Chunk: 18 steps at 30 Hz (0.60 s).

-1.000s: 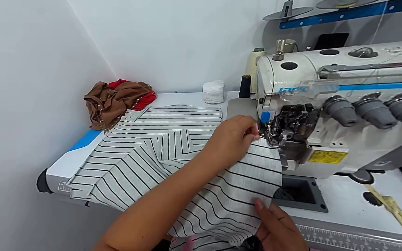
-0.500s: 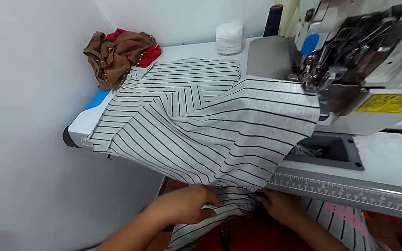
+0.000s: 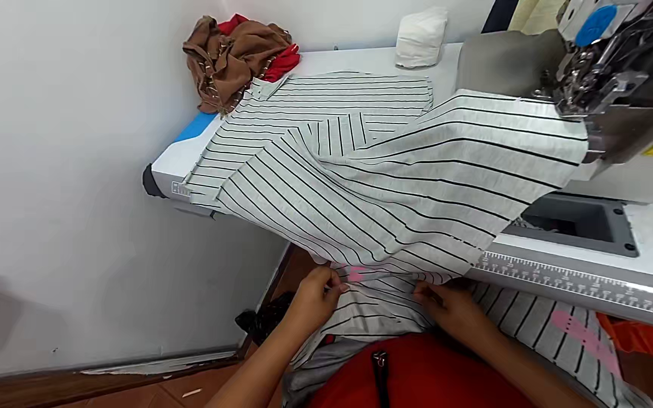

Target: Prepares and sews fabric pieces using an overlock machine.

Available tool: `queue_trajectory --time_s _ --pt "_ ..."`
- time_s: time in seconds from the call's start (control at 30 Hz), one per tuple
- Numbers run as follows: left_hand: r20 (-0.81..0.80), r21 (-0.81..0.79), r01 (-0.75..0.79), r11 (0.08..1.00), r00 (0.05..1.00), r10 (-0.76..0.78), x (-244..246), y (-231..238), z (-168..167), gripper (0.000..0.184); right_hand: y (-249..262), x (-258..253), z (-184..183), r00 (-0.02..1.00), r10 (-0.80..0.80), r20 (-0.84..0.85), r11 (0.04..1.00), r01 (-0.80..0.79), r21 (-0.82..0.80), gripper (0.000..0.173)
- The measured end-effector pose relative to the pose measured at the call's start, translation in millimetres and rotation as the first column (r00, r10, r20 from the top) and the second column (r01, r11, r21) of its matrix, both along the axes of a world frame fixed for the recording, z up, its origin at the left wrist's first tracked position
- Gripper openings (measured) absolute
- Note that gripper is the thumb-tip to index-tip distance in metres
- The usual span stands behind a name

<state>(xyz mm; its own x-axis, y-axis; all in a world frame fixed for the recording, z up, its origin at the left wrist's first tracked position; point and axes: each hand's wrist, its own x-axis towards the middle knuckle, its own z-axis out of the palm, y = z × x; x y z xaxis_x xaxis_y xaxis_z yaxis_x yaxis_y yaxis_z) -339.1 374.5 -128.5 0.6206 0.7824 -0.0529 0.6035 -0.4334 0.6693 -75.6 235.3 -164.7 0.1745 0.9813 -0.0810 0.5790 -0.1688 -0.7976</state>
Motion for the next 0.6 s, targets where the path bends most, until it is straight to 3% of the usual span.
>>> queue_trajectory --time_s 0.07,0.13,0.17,0.27,0.33,0.4,0.53,0.6 --pt "0.008 0.125 -0.010 0.992 1.000 0.009 4.1 2.3 -7.6 0.022 1.0 -1.2 3.9 1.000 -0.010 0.025 1.000 0.010 0.001 0.025" --pt "0.016 0.251 0.082 0.965 0.996 -0.089 8.9 -2.6 -11.0 0.024 1.2 -3.2 4.2 0.995 0.102 0.008 0.995 -0.102 0.002 0.027" --pt "0.004 0.239 0.168 0.956 0.985 -0.174 10.5 -7.9 -7.4 0.026 1.6 -5.1 2.1 0.982 0.187 -0.007 0.982 -0.187 0.007 0.029" --pt "-0.107 -0.086 0.456 0.886 0.880 -0.463 11.7 -20.5 8.3 0.039 6.8 -11.5 -1.2 0.921 0.391 -0.010 0.919 -0.391 -0.046 0.041" --pt "-0.150 -0.171 0.492 0.854 0.844 -0.516 9.8 -23.3 7.5 0.033 11.8 -12.5 2.7 0.904 0.427 0.020 0.894 -0.420 -0.155 0.045" --pt "-0.062 -0.110 0.430 0.896 0.897 -0.438 5.4 -24.2 3.7 0.023 15.6 -13.8 6.3 0.900 0.432 0.056 0.891 -0.416 -0.181 0.048" --pt "0.075 -0.201 0.169 0.965 0.985 -0.157 9.1 -22.7 22.4 0.025 17.4 -21.4 10.6 0.918 0.381 0.106 0.922 -0.386 0.028 0.054" --pt "0.088 -0.182 0.140 0.973 0.988 -0.126 17.8 -23.2 30.5 0.029 20.9 -29.0 18.7 0.920 0.375 0.114 0.921 -0.384 0.073 0.056"
